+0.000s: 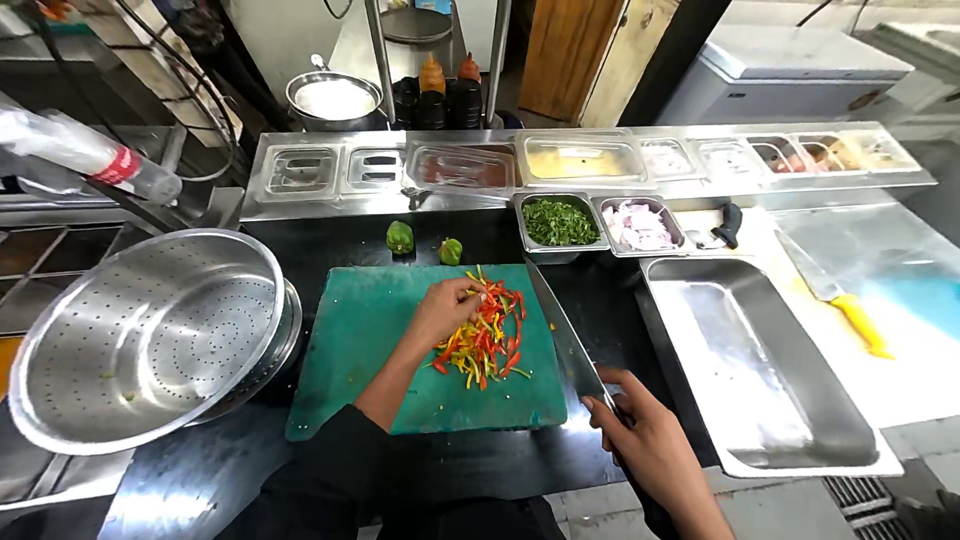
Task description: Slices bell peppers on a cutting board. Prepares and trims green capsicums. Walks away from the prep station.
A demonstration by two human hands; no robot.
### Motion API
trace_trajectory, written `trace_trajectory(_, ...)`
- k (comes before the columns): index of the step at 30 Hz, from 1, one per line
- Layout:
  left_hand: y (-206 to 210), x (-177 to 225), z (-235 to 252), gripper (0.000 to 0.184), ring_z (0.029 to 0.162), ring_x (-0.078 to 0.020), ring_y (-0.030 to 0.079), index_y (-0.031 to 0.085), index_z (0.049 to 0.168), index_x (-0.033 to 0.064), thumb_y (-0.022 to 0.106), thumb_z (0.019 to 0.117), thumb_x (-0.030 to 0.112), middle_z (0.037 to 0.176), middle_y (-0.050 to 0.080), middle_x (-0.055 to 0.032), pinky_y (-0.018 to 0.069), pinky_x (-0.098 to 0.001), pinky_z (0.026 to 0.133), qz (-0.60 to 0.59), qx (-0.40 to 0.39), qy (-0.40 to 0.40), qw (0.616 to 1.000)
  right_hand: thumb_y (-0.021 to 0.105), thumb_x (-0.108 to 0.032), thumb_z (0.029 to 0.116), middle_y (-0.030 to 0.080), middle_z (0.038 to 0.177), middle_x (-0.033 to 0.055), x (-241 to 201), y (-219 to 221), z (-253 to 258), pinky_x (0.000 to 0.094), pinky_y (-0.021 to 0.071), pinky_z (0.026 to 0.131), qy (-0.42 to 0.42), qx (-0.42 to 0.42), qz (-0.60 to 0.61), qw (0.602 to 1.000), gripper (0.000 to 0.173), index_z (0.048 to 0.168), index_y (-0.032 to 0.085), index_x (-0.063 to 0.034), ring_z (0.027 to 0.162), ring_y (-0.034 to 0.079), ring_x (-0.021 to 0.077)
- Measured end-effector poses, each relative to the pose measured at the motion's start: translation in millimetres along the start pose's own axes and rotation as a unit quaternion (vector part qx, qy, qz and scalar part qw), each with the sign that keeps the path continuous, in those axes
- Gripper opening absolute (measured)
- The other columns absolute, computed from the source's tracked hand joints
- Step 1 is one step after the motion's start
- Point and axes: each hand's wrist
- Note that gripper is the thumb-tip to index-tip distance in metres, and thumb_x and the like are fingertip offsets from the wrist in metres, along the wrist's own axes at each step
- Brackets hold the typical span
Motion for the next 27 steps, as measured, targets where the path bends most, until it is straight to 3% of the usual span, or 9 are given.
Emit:
trace_trajectory(2, 14, -2, 10, 0.022, 0.082, -0.0235, 0.064, 0.074, 0.114, 0.0087, 0.061, 0.1035, 0.022, 0.093, 0.069, -0.0109, 0.0534, -0.0455, 0.079, 0.053, -0.015, 0.002, 0.998, 0.065, -0.025, 0.0965, 0.068, 0.071, -0.0014, 13, 6, -2, 0.0272, 0.0542, 0.045, 0.04, -0.001, 0.04, 0.998, 0.035, 0.128, 0.061, -0.01, 0.05, 0.063, 0.0102)
trace_trajectory(5, 47, -6, 31, 0.022, 0.111, -0.031, 0.063, 0.077, 0.113, 0.0105, 0.064, 0.1008, 0.022, 0.115, 0.068, -0.0152, 0.0495, -0.0503, 0.1, 0.133, -0.026, 0.038, 0.99, 0.065, -0.019, 0.098, 0.069, 0.071, 0.002, 35, 18, -6, 0.0303, 0.0555, 0.047, 0.09, 0.006, 0.06, 0.994, 0.032, 0.128, 0.06, -0.0088, 0.05, 0.063, 0.0131)
trace_trajectory(7, 71, -5, 45, 0.024, 0.121, -0.0326, 0.059, 0.077, 0.114, 0.0099, 0.067, 0.099, 0.027, 0.121, 0.067, -0.0154, 0.0448, -0.0495, 0.107, 0.21, -0.032, 0.04, 0.976, 0.065, -0.016, 0.0978, 0.069, 0.07, 0.0032, 45, 24, -11, 0.0314, 0.0558, 0.046, 0.113, 0.005, 0.076, 0.991, 0.032, 0.128, 0.059, -0.0085, 0.05, 0.064, 0.0144)
trace_trajectory(10, 89, 4, 60, 0.031, 0.129, -0.0345, 0.053, 0.073, 0.118, 0.0055, 0.067, 0.0984, 0.029, 0.131, 0.062, -0.0173, 0.0405, -0.0495, 0.111, 0.283, -0.064, -0.019, 0.957, 0.064, -0.015, 0.0968, 0.07, 0.071, 0.0048, 52, 28, -22, 0.0326, 0.0561, 0.047, 0.12, 0.001, 0.097, 0.988, 0.034, 0.128, 0.058, -0.0057, 0.05, 0.064, 0.0157)
trace_trajectory(13, 84, 8, 66, 0.023, 0.128, -0.0335, 0.055, 0.075, 0.109, 0.0039, 0.065, 0.0978, 0.021, 0.127, 0.065, -0.0174, 0.0416, -0.0492, 0.11, 0.266, -0.073, -0.046, 0.96, 0.064, -0.015, 0.0973, 0.069, 0.07, 0.0048, 56, 28, -33, 0.0326, 0.0561, 0.046, 0.115, 0.001, 0.118, 0.986, 0.033, 0.128, 0.057, -0.0041, 0.049, 0.064, 0.0156)
trace_trajectory(17, 61, 2, 59, 0.023, 0.114, -0.0315, 0.061, 0.074, 0.11, 0.0014, 0.066, 0.1004, 0.02, 0.118, 0.065, -0.0187, 0.0477, -0.0482, 0.103, 0.072, -0.077, -0.039, 0.994, 0.066, -0.014, 0.0972, 0.068, 0.069, 0.0043, 57, 30, -39, 0.0318, 0.0561, 0.047, 0.119, -0.011, 0.13, 0.984, 0.032, 0.127, 0.057, -0.0044, 0.05, 0.064, 0.0148)
trace_trajectory(21, 34, 6, 35, 0.019, 0.084, -0.0143, 0.062, 0.066, 0.112, -0.0033, 0.061, 0.103, 0.013, 0.102, 0.066, -0.0116, 0.0535, -0.031, 0.078, -0.179, -0.082, -0.068, 0.978, 0.065, -0.014, 0.0973, 0.068, 0.069, 0.0042, 55, 40, -35, 0.032, 0.0559, 0.046, 0.126, -0.021, 0.138, 0.982, 0.031, 0.126, 0.056, -0.0048, 0.049, 0.064, 0.0148)
trace_trajectory(23, 27, 2, 25, 0.016, 0.079, -0.0122, 0.066, 0.064, 0.112, -0.0046, 0.062, 0.1014, 0.007, 0.097, 0.068, -0.01, 0.057, -0.029, 0.077, -0.256, -0.07, -0.081, 0.961, 0.065, -0.014, 0.0967, 0.068, 0.069, 0.0043, 52, 45, -31, 0.0324, 0.0556, 0.046, 0.124, -0.029, 0.139, 0.982, 0.033, 0.127, 0.056, -0.0046, 0.049, 0.064, 0.015)
trace_trajectory(27, 17, -6, 11, 0.023, 0.082, -0.0139, 0.069, 0.061, 0.121, -0.0066, 0.061, 0.0991, -0.002, 0.102, 0.069, -0.0122, 0.0587, -0.03, 0.08, -0.314, -0.048, -0.087, 0.944, 0.064, -0.014, 0.0965, 0.068, 0.07, 0.004, 43, 52, -25, 0.0331, 0.0563, 0.047, 0.118, -0.061, 0.137, 0.982, 0.034, 0.128, 0.057, -0.0059, 0.05, 0.064, 0.0157)
Point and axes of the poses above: each hand's wrist, its own z-axis towards the middle knuckle, its own y-axis out of the palm, x = y × z
